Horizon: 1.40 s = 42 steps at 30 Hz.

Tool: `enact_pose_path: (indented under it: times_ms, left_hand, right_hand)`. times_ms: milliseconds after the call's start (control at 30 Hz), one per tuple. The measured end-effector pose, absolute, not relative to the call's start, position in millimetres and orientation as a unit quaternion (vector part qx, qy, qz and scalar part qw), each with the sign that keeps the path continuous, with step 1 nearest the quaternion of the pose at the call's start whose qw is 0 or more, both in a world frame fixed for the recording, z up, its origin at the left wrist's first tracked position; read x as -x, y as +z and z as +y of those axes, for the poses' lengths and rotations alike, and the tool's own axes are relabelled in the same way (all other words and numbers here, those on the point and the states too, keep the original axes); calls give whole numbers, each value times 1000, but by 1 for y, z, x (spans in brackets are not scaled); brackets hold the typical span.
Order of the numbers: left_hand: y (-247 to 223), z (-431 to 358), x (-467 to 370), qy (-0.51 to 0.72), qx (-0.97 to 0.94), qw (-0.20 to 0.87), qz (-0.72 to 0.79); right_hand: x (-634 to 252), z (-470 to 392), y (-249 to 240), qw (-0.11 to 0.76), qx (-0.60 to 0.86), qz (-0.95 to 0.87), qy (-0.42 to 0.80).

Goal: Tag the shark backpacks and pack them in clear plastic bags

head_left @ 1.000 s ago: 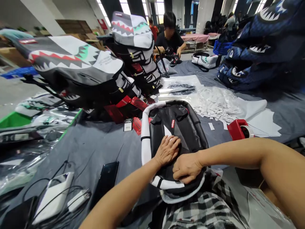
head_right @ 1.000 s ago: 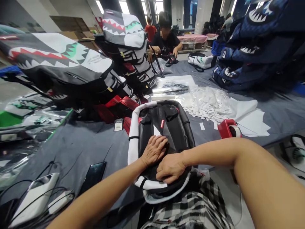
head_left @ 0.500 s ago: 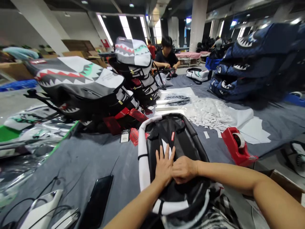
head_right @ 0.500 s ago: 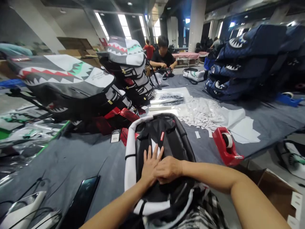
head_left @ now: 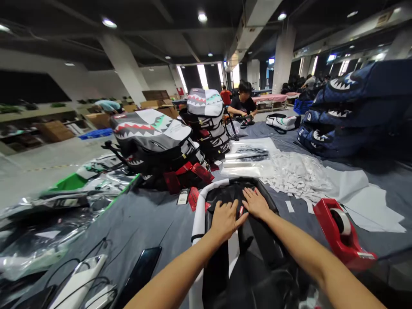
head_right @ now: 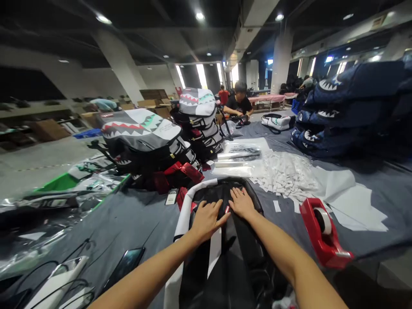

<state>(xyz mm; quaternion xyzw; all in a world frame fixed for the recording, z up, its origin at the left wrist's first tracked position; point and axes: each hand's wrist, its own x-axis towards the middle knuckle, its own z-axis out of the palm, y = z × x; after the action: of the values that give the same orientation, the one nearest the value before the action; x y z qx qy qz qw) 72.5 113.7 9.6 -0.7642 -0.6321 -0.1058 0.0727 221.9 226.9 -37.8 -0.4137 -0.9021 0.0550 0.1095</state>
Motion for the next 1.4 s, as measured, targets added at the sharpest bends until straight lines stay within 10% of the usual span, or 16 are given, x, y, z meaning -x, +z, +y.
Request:
enact_pose_path:
  times_ms: [367,767,1400]
  left_hand:
    - [-74,175,-60,-155,742,54,-651]
    - [-71,170,-61,-175,735,78,-651]
    - [-67,169,-61,-211,734,58,-643]
  right_hand:
    - [-238,363,9,270,492,-814,152]
    - [-247,493,-70,198,631,-734,158]
    - [-248,494,-67,163,581,-787,127]
